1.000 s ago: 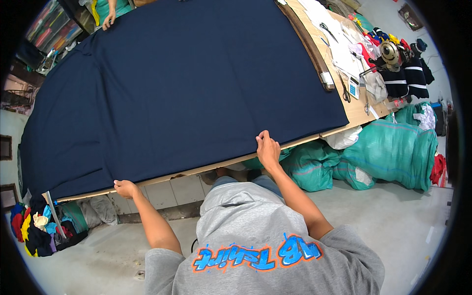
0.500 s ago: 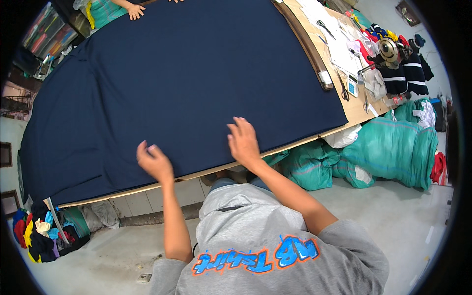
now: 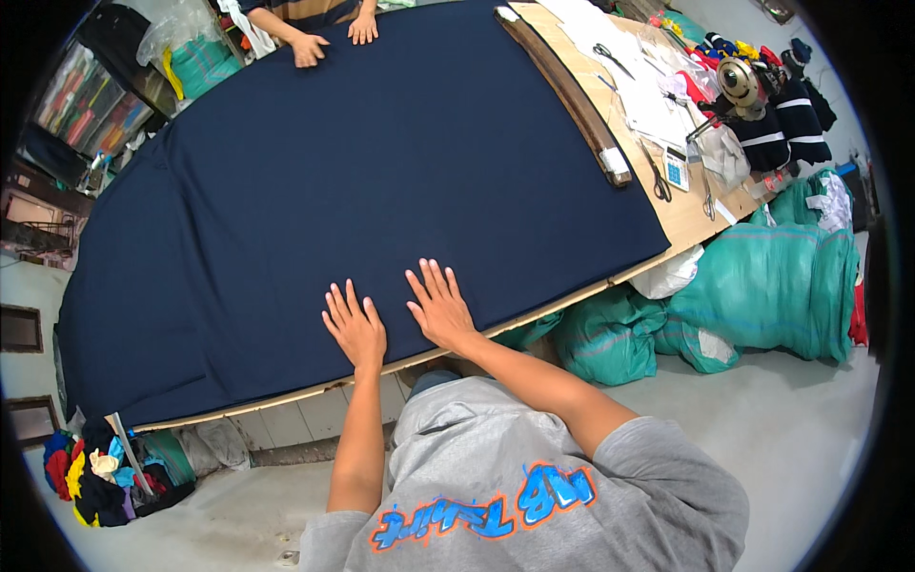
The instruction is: The person and a coworker repeatedly fold and smooth a large navy fabric on a table, then use a long electric cutter to slice the fabric into sections. The process is repeated multiple times throughout the clip.
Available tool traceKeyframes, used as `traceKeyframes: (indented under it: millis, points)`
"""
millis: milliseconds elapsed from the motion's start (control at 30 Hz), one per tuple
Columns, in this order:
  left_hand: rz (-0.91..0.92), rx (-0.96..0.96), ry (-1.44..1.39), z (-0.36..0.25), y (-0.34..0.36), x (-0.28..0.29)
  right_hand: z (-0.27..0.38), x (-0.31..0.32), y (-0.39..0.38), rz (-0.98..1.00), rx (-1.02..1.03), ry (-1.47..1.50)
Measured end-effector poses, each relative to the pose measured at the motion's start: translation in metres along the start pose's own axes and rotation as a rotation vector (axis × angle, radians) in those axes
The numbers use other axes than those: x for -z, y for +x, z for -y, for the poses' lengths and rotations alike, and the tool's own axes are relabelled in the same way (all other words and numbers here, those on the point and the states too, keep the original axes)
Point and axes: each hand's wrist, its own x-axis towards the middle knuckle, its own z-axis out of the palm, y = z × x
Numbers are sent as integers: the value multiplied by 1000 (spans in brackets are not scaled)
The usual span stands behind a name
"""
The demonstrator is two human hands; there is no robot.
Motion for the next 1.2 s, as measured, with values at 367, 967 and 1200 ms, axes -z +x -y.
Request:
traceKeyframes:
  millis: [367, 967, 1200]
  points:
    - [37, 205, 74, -38, -29, -5, -308, 148, 26, -405, -506, -359]
    - [15, 491, -1296, -191, -92, 171, -377, 230, 39, -385, -479, -268]
    - [-385, -131, -1581, -206, -98, 339, -133, 175, 71, -357, -307, -99]
